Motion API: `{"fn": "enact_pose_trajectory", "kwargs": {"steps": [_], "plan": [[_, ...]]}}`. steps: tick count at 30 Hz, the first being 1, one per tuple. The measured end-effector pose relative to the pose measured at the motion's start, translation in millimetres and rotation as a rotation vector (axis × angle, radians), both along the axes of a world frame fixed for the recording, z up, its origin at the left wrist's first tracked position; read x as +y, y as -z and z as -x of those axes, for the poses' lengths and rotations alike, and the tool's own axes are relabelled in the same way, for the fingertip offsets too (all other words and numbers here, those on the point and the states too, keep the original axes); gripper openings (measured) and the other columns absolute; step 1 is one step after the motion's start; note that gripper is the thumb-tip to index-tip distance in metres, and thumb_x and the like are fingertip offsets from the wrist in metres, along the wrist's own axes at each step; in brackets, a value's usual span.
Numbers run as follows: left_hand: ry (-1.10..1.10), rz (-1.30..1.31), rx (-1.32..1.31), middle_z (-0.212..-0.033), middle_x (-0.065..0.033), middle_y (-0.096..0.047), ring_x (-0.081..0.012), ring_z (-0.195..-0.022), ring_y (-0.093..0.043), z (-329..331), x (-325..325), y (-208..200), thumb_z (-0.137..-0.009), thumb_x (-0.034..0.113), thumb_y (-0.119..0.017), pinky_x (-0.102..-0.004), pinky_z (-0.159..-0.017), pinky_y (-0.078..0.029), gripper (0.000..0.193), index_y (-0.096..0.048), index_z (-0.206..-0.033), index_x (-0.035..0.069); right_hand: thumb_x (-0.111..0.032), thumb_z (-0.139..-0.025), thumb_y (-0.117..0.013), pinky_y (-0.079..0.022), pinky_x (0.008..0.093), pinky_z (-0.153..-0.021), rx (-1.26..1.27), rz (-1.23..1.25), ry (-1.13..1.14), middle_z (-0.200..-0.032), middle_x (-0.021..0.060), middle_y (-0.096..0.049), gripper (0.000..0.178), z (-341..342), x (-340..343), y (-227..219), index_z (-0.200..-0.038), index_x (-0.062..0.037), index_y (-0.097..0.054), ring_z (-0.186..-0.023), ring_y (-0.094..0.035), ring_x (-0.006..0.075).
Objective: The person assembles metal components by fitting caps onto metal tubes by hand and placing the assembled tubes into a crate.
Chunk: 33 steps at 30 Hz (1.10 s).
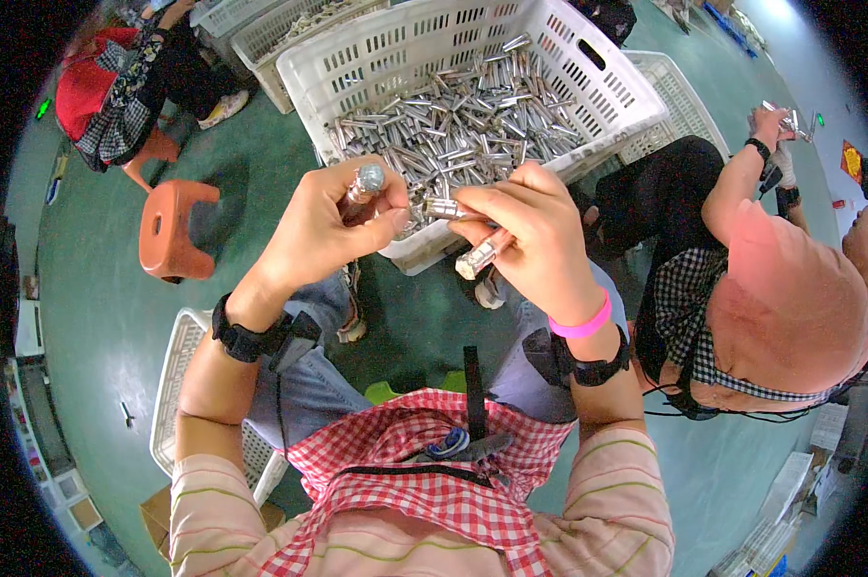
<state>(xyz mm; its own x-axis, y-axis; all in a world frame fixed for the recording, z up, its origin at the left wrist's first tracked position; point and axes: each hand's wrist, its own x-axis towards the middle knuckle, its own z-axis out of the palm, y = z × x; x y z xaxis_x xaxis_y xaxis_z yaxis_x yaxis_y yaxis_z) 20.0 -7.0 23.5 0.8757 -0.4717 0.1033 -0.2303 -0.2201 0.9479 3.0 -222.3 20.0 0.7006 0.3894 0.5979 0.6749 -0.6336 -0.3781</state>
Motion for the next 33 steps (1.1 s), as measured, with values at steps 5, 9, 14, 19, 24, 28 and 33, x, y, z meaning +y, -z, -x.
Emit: {"fn": "enact_pose_trajectory", "kwargs": {"steps": [5,9,14,19,24,28,33], "plan": [[0.001,0.003,-0.014,-0.069,0.0067,-0.046,-0.0005,-0.060,-0.037,-3,-1,1,-0.078,0.010,-0.062,-0.0172,-0.051,-0.030,0.009,-0.055,-0.081,0.004,-0.012,-0.062,-0.073,-0.039,0.0297,-0.058,0.077,0.031,-0.072,-0.069,0.0041,-0.059,0.025,0,0,0,-0.084,-0.0054,-0.062,-0.062,-0.048,0.0206],[0.033,0.005,-0.006,-0.069,0.0065,-0.046,-0.0007,-0.061,-0.037,-4,0,-2,-0.079,0.010,-0.062,-0.0175,-0.052,-0.031,0.010,-0.055,-0.081,0.004,-0.014,-0.064,-0.072,-0.038,0.0299,-0.058,0.143,0.044,-0.097,-0.069,0.0046,-0.058,0.025,-1,0,-2,-0.084,-0.0049,-0.062,-0.062,-0.047,0.0207],[0.046,-0.007,-0.047,-0.069,0.0059,-0.046,-0.0017,-0.062,-0.038,-6,-2,6,-0.080,0.011,-0.061,-0.0184,-0.053,-0.032,0.010,-0.055,-0.082,0.004,-0.013,-0.068,-0.070,-0.040,0.0303,-0.059,0.179,0.074,-0.142,-0.071,0.0067,-0.059,0.024,-1,1,3,-0.088,-0.0038,-0.062,-0.064,-0.051,0.0216],[0.061,0.040,-0.038,-0.071,0.0051,-0.047,-0.0023,-0.064,-0.039,-7,0,8,-0.080,0.012,-0.061,-0.0191,-0.055,-0.033,0.011,-0.055,-0.084,0.003,-0.013,-0.072,-0.067,-0.044,0.0315,-0.061,0.307,-0.048,-0.186,-0.078,0.0106,-0.061,0.025,1,5,7,-0.094,-0.0023,-0.063,-0.069,-0.057,0.0249],[0.043,0.131,0.080,-0.069,0.0049,-0.046,-0.0024,-0.059,-0.037,-4,-2,9,-0.081,0.016,-0.062,-0.0183,-0.050,-0.030,0.017,-0.055,-0.090,0.004,-0.012,-0.076,-0.065,-0.046,0.0287,-0.062,0.431,-0.184,-0.226,-0.082,0.0125,-0.063,0.023,2,5,16,-0.096,-0.0011,-0.062,-0.070,-0.060,0.0224],[0.050,0.417,0.429,-0.067,0.0059,-0.046,-0.0013,-0.054,-0.034,-2,-3,5,-0.082,0.017,-0.062,-0.0185,-0.045,-0.024,0.019,-0.056,-0.095,0.005,-0.012,-0.079,-0.064,-0.045,0.0266,-0.064,0.702,-0.353,-0.217,-0.083,0.0109,-0.063,0.023,7,8,17,-0.096,0.0026,-0.060,-0.073,-0.059,0.0140],[0.187,0.574,0.687,-0.068,0.0080,-0.044,0.0003,-0.052,-0.030,0,0,10,-0.084,0.017,-0.060,-0.0189,-0.044,-0.020,0.017,-0.055,-0.096,0.007,-0.026,-0.084,-0.061,-0.043,0.0243,-0.067,0.879,-0.460,-0.264,-0.080,0.0062,-0.062,0.031,8,10,11,-0.094,0.0038,-0.061,-0.075,-0.055,0.0098]]}}
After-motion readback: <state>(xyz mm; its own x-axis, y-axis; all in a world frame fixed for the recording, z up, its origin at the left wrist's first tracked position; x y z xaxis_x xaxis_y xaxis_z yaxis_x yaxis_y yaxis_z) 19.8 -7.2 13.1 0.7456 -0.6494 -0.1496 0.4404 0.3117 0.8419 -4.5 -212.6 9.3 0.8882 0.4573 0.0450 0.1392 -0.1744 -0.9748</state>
